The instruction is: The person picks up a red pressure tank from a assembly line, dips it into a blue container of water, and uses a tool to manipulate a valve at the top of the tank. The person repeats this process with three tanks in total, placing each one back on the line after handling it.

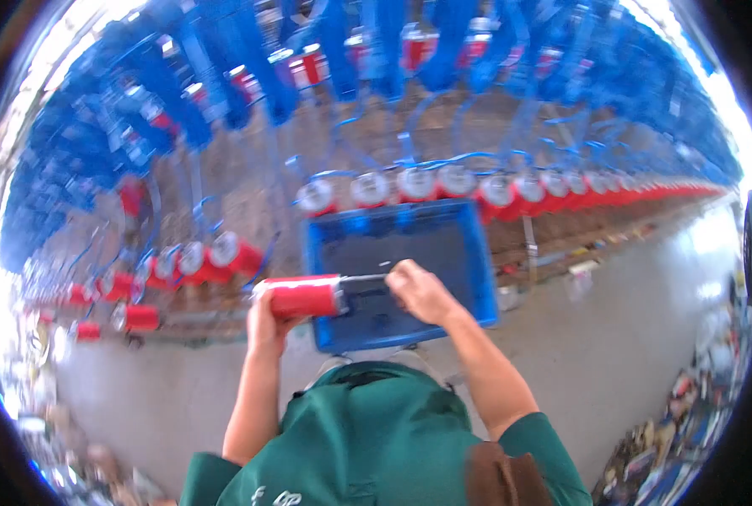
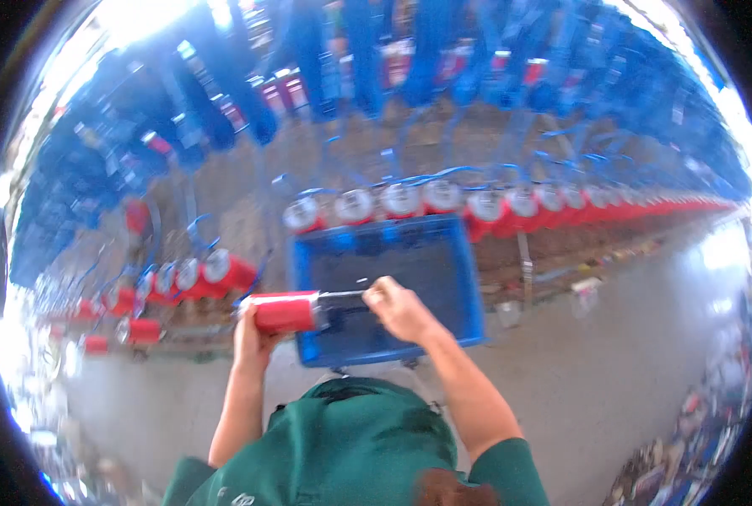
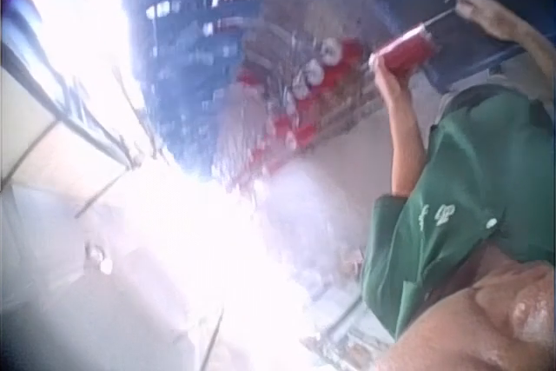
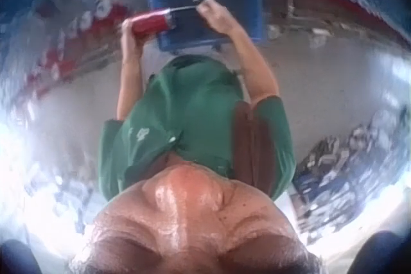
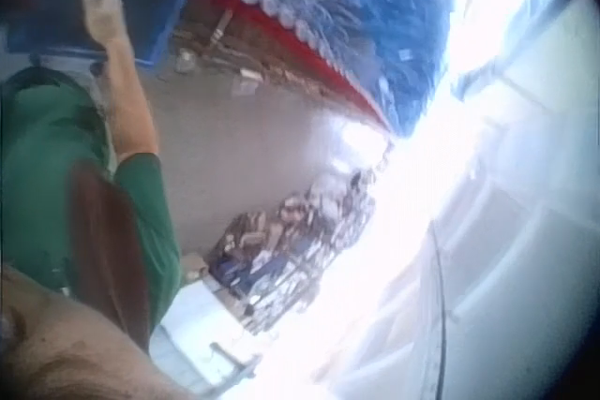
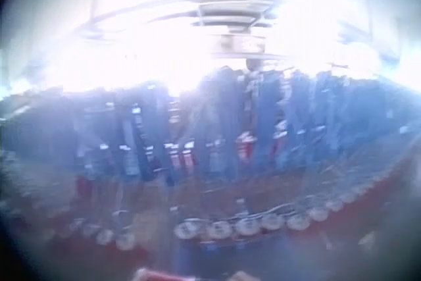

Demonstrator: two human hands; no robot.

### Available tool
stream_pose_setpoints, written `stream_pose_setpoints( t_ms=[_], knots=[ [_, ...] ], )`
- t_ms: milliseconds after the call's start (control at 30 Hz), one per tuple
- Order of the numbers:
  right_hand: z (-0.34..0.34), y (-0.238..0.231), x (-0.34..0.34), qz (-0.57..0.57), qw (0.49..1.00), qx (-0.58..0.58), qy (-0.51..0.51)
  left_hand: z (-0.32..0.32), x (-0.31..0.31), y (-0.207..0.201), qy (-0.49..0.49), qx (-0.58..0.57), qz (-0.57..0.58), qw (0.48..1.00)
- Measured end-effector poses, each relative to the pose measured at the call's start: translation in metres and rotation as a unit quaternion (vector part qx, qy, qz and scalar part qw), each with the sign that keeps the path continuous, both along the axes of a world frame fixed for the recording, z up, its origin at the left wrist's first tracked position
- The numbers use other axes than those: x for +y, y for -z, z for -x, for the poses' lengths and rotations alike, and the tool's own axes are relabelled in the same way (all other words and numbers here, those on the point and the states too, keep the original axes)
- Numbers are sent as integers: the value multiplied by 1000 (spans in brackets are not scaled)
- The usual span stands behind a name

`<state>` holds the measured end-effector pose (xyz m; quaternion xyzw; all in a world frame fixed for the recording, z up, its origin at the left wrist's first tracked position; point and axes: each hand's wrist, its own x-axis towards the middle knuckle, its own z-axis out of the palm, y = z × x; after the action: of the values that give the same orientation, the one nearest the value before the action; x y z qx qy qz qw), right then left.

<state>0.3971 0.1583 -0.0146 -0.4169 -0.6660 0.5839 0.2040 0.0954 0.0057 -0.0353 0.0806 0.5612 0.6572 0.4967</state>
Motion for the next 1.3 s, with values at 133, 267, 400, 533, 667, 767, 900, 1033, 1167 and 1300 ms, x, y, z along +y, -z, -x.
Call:
stream_pose_setpoints(
  t_ms=[133, 267, 400, 533, 667, 767, 900, 1033, 1167, 1300],
  knots=[
    [16, 8, -3, 113, 991, 77, -10, -1, -6, -1, -16, 0, -12, 1000],
    [10, 10, -5, -122, 991, 36, -29, 8, -18, 9, -24, -30, 4, 999],
    [2, 5, 0, -121, 980, 158, -21, 11, -3, 16, 8, -38, -24, 999],
    [9, 5, 4, -113, 985, 126, -41, 23, -3, 34, -10, -33, -7, 999],
    [20, -1, 8, -42, 986, 146, -65, 29, -8, 32, -25, -37, -9, 999],
    [26, 1, 2, 130, 977, 171, 17, 10, 9, 6, 38, 86, 69, 993],
    [31, 3, 9, 253, 961, 107, 19, 14, 0, 1, 6, 47, 26, 999],
    [6, 1, 6, -303, 945, 116, -41, 13, 4, 3, 15, 43, 20, 999],
    [13, 6, 5, -153, 988, 7, -23, 10, 3, 6, 27, 48, 15, 998],
    [14, 5, -6, 366, 905, 198, 86, -2, 4, -6, 34, 55, 23, 998]
  ],
)
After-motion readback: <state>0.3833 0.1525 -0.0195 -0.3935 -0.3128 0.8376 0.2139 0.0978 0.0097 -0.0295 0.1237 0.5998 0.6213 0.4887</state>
